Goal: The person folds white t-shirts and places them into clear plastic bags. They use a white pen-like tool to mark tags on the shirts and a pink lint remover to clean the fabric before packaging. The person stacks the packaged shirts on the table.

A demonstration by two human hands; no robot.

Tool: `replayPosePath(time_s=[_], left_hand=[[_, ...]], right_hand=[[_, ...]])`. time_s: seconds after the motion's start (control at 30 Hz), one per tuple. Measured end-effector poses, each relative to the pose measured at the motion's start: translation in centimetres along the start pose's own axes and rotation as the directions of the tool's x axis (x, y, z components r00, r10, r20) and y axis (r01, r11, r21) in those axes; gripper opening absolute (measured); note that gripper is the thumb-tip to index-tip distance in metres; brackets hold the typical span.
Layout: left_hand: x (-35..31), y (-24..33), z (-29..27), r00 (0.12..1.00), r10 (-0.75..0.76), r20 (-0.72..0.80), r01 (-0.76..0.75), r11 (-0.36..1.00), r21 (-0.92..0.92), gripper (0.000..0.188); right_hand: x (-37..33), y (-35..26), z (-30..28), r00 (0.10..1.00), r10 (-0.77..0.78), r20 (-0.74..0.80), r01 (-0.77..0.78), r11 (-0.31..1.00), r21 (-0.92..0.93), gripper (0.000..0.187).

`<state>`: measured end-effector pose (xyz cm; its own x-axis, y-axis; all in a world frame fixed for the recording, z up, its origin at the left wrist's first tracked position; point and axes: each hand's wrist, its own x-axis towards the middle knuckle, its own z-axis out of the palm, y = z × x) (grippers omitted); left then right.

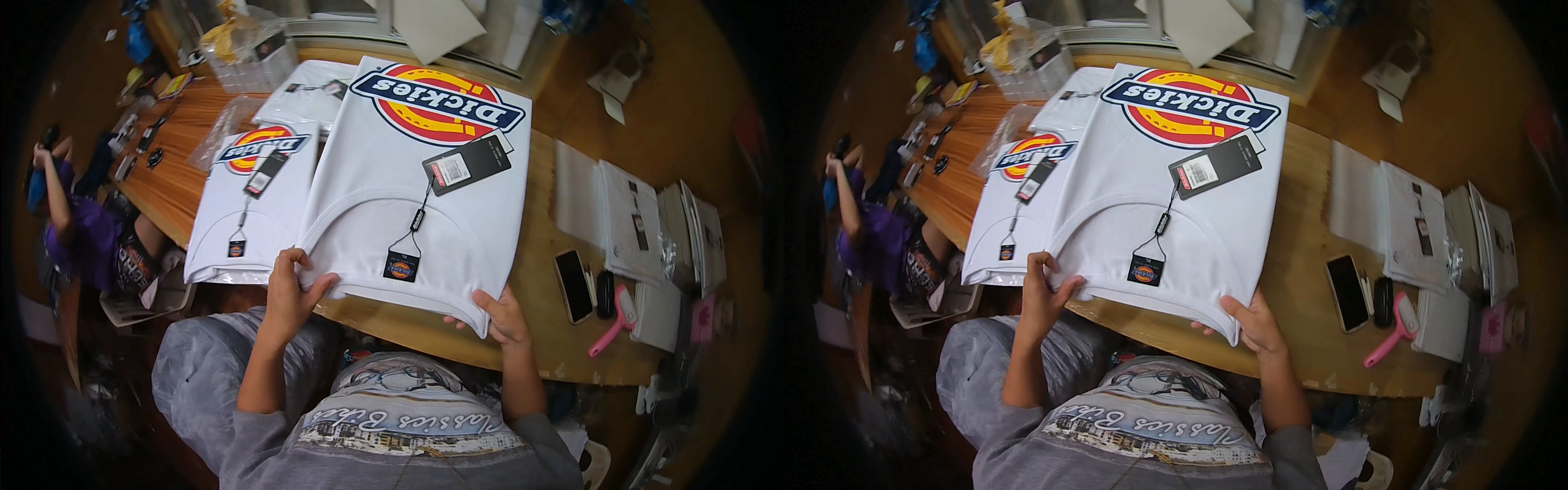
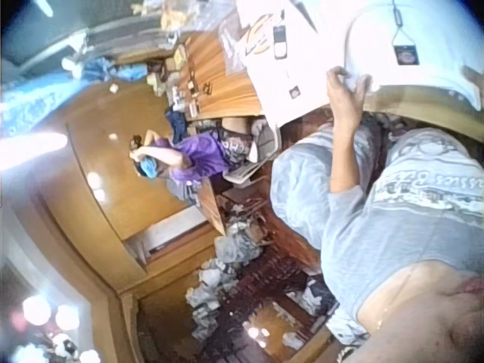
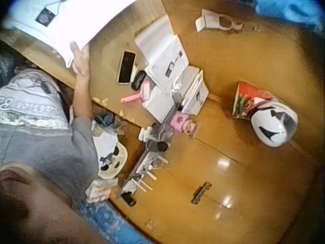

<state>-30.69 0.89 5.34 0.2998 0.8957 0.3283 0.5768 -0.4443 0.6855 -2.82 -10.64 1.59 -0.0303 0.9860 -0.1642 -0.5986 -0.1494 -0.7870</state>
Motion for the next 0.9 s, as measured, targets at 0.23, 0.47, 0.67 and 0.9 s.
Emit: replayPosePath(time_s=[0.23,0.47,0.67,0.9], left_hand=[[-6.3,1.0,8.3,0.956,-0.209,0.206,0.217,0.976,-0.020,0.038],[-7.9,2.0,11.3,0.960,-0.058,0.274,-0.046,0.931,0.361,0.031],[-4.4,4.5,16.4,0.979,0.076,0.189,-0.096,0.990,0.102,0.013],[-2.7,6.2,21.1,0.949,0.033,0.314,-0.080,0.987,0.138,0.028]], right_hand=[[-8.2,2.8,-6.9,0.986,0.111,-0.125,-0.095,0.987,0.132,0.046],[-10.4,4.3,-13.1,0.934,-0.056,-0.353,-0.128,0.870,-0.476,0.040],[-9.3,-5.6,-21.1,0.591,-0.748,-0.303,-0.618,-0.177,-0.766,0.024],[-6.7,-8.2,-24.8,0.653,-0.573,-0.495,-0.754,-0.432,-0.495,0.020]])
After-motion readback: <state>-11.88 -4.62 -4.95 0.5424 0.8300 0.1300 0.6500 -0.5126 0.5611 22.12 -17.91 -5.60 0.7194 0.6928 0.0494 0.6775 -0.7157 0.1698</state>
